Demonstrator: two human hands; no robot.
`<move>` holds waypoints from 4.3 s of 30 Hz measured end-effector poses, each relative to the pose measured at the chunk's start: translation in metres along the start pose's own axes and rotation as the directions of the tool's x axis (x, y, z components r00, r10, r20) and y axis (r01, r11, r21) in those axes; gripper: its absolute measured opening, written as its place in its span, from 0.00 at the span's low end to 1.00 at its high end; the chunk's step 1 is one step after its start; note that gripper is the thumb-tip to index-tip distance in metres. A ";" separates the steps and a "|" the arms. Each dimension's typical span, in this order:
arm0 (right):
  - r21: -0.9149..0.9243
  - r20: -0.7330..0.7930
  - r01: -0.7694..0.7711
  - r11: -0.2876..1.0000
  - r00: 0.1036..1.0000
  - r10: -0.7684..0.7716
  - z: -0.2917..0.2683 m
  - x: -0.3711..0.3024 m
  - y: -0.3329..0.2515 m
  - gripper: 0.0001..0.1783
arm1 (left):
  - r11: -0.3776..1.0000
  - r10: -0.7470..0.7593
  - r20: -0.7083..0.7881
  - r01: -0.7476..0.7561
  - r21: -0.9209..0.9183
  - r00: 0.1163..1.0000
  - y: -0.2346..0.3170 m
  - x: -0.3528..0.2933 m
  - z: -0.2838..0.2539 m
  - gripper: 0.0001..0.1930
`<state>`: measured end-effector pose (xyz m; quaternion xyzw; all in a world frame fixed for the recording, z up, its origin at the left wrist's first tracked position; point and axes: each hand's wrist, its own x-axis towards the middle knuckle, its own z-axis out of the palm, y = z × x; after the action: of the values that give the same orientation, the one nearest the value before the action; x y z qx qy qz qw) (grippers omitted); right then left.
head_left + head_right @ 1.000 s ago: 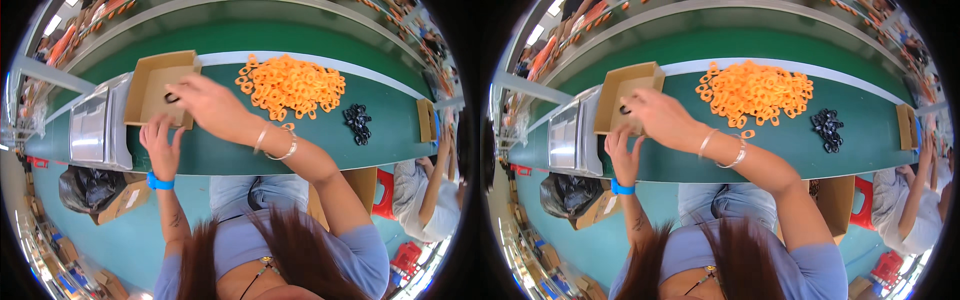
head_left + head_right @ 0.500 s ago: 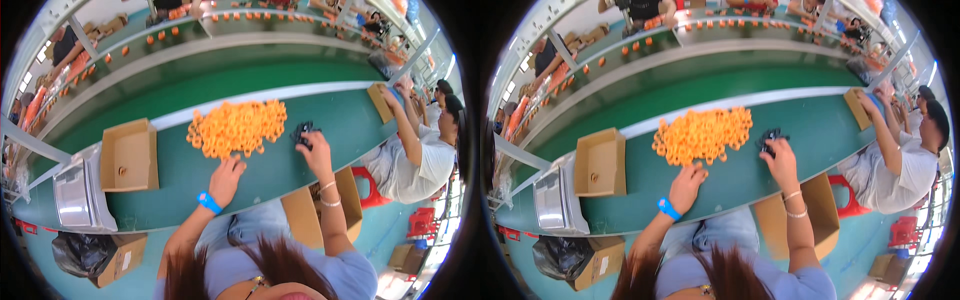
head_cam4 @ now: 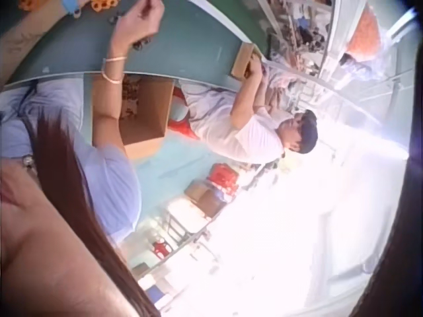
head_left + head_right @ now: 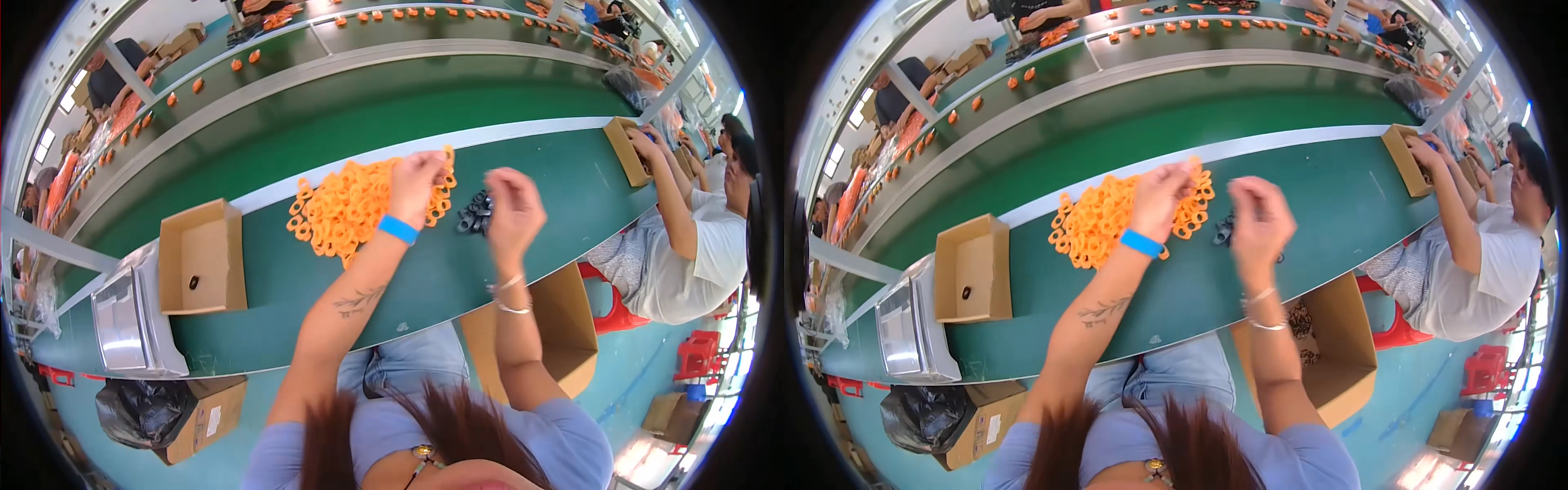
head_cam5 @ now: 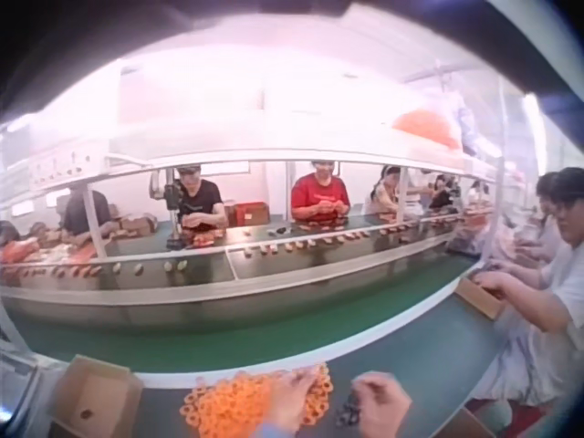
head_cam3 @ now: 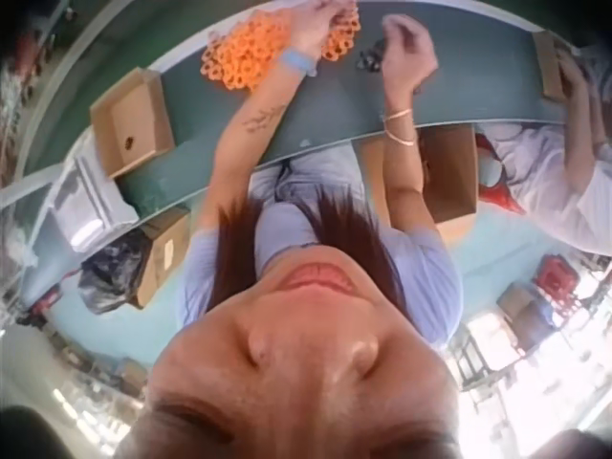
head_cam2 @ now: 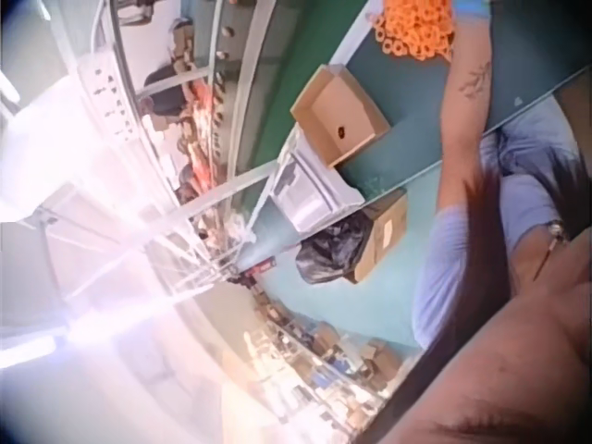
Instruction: The person assembles items by inserting black plastic pieces into orange rings by hand and placing the assembled units into a cardboard box.
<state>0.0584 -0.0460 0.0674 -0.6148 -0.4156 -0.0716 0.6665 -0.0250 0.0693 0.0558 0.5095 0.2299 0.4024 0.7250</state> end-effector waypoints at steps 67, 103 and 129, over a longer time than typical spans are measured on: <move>-0.214 0.761 -0.170 0.962 0.588 0.274 -0.031 -0.091 -0.018 0.18 | 0.522 0.028 0.111 -0.110 0.846 0.993 0.032 -0.180 -0.152 0.04; -0.146 0.912 0.457 0.878 0.406 -0.060 -0.008 -0.071 -0.029 0.16 | 0.559 0.228 0.189 -0.287 0.778 0.955 0.018 -0.177 -0.136 0.10; -0.214 0.734 -0.128 0.968 0.633 0.246 -0.023 -0.089 -0.023 0.23 | 0.451 0.157 0.035 -0.104 0.886 0.987 0.034 -0.213 -0.165 0.15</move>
<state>-0.0020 -0.1082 0.0302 -0.6740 -0.5826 0.2305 0.3914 -0.2806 -0.0081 0.0087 0.8167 0.3840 0.2923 0.3165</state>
